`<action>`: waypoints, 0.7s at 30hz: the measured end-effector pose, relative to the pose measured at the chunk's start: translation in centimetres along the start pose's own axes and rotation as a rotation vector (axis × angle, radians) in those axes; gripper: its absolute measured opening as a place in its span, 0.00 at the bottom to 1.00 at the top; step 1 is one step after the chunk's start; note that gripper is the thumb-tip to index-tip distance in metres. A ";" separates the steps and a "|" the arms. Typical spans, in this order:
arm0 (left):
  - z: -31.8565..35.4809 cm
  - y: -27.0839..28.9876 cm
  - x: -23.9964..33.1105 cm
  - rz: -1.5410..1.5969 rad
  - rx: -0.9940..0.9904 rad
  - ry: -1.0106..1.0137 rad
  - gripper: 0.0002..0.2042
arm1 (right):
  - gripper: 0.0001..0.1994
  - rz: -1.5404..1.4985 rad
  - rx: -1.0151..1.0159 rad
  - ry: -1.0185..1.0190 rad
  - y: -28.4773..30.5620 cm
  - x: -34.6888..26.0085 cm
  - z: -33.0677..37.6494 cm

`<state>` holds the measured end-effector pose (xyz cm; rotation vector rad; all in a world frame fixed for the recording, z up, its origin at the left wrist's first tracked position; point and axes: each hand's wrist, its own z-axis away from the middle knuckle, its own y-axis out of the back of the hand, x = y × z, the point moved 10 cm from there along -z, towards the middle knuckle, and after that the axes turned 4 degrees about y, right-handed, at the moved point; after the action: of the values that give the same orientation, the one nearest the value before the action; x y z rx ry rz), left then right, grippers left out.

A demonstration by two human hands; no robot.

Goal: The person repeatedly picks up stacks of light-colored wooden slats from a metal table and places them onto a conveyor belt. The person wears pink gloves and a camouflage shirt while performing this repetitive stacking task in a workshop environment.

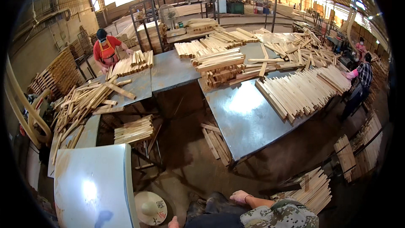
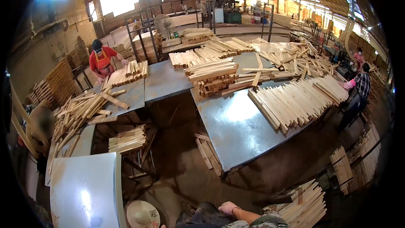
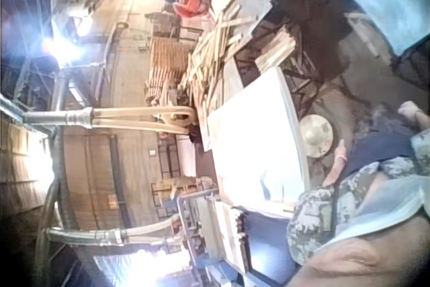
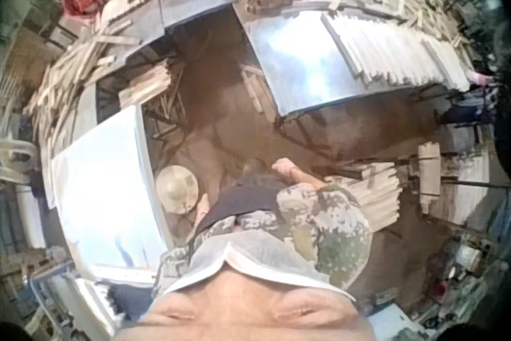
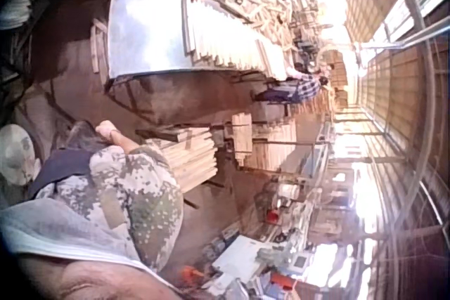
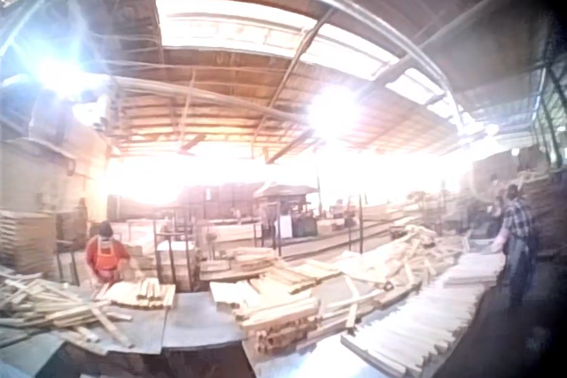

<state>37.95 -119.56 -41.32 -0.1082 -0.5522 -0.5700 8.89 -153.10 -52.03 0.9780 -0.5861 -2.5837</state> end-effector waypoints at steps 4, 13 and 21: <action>-5.6 -2.8 7.2 -0.023 -0.056 0.007 0.24 | 0.19 -0.179 0.000 -0.159 0.7 3.8 -5.2; -18.7 -9.0 24.7 -0.248 -0.204 0.076 0.24 | 0.12 0.433 0.079 0.051 15.5 -3.9 -11.8; -26.9 -16.2 39.2 -0.436 -0.311 0.033 0.24 | 0.20 -0.517 0.209 -0.436 23.9 -6.4 -17.0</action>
<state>69.23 -158.73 -44.49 -0.2760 -0.4527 -1.0801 28.50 -175.50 -48.68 0.6872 -0.8127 -3.2937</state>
